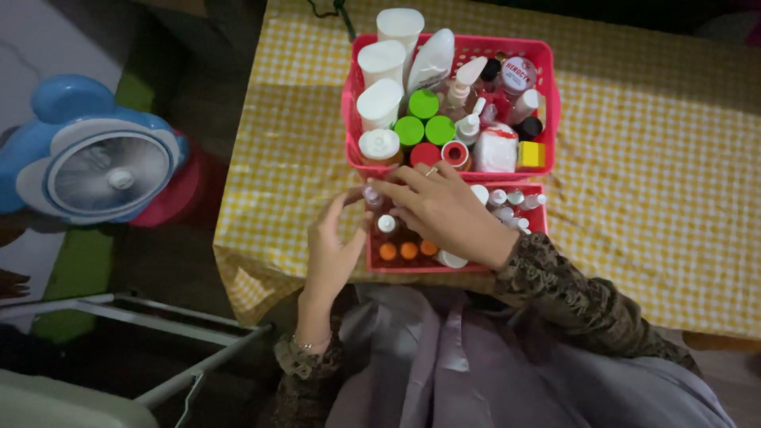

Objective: Organizing various small bottles and cosmetic containers into red plastic baskets on a table.

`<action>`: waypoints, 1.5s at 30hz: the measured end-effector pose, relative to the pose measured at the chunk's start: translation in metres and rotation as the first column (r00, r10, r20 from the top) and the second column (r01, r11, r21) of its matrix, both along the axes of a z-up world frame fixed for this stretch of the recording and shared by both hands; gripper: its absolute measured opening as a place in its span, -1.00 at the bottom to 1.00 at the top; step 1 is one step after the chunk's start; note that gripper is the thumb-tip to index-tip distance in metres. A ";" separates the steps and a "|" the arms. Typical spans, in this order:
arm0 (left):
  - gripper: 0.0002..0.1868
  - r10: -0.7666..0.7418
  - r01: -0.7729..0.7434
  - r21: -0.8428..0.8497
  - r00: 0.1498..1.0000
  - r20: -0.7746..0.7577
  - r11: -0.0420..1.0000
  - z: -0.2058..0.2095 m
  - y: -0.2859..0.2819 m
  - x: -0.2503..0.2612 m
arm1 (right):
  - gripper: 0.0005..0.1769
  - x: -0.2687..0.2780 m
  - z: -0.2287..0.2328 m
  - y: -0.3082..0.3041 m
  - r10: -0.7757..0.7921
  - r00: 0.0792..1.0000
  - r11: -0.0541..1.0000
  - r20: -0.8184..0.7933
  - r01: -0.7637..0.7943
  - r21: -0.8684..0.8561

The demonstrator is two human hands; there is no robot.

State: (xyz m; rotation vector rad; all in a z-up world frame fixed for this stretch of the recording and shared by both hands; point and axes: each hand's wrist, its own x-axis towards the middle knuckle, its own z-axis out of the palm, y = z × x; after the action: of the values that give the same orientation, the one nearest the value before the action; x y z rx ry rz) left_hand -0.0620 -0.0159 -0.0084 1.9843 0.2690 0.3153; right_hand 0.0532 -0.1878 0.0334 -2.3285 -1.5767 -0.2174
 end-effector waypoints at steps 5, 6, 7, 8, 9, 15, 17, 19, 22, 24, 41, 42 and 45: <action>-0.71 0.036 -0.035 -0.025 0.998 0.043 0.999 -0.016 -0.003 0.001 | -0.73 0.002 -0.001 0.012 0.032 0.997 0.999 0.067 -0.030 -0.027; -0.72 0.044 -0.043 -0.024 0.997 0.057 0.999 -0.017 -0.004 0.001 | -0.67 0.003 -0.004 0.014 0.029 0.997 0.999 0.066 -0.026 -0.036; -0.72 0.045 -0.044 -0.025 0.997 0.056 0.999 -0.022 -0.004 0.000 | -0.67 0.004 -0.008 0.014 0.030 0.997 0.999 0.065 -0.027 -0.036; -0.70 0.024 -0.018 -0.066 0.996 0.087 0.998 -0.026 -0.004 -0.001 | -0.71 0.006 -0.012 0.015 0.017 0.994 1.000 0.110 -0.015 -0.024; -0.68 0.004 0.008 -0.107 0.993 0.119 0.994 -0.031 -0.005 -0.002 | -0.74 0.007 -0.016 0.016 0.005 0.988 1.000 0.155 -0.003 -0.011; -0.43 -0.083 0.075 0.068 0.988 0.132 0.995 -0.023 -0.018 -0.013 | -0.71 0.006 -0.016 0.016 -0.037 0.992 0.999 0.122 0.035 0.018; -0.51 -0.053 0.045 0.063 0.989 0.137 0.997 -0.029 -0.021 -0.013 | -0.71 0.005 -0.012 0.014 -0.028 0.993 0.999 0.114 0.027 0.018; -0.57 -0.022 0.014 0.056 0.989 0.143 0.998 -0.032 -0.022 -0.011 | -0.71 0.006 -0.010 0.010 -0.019 0.994 1.000 0.107 0.018 0.016; -0.59 0.063 -0.088 0.117 0.979 0.196 0.989 -0.029 -0.021 -0.010 | -0.72 0.008 -0.008 0.006 0.016 0.997 1.000 0.081 -0.017 0.012; -0.63 0.059 -0.082 0.105 0.977 0.207 0.991 -0.025 -0.024 -0.010 | -0.65 0.008 -0.002 0.003 0.043 0.998 0.999 0.047 -0.043 -0.002; -0.61 -0.006 -0.006 0.067 0.984 0.177 0.998 -0.008 -0.023 -0.013 | -0.66 0.010 0.025 -0.034 0.010 0.971 0.944 -0.240 0.070 0.323; -0.63 0.010 -0.022 0.060 0.981 0.193 0.998 -0.002 -0.023 -0.013 | -0.62 0.012 0.028 -0.039 0.006 0.965 0.924 -0.262 0.095 0.371; -0.63 0.050 -0.052 -0.002 0.961 0.274 0.999 0.006 -0.018 -0.014 | -0.76 0.005 0.046 -0.045 -0.091 0.932 0.848 -0.350 0.257 0.464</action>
State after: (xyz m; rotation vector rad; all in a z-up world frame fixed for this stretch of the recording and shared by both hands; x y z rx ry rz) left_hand -0.0763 -0.0344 -0.0026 1.9136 0.1421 0.6182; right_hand 0.0584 -0.2329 0.0799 -1.9668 -0.9992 -0.2490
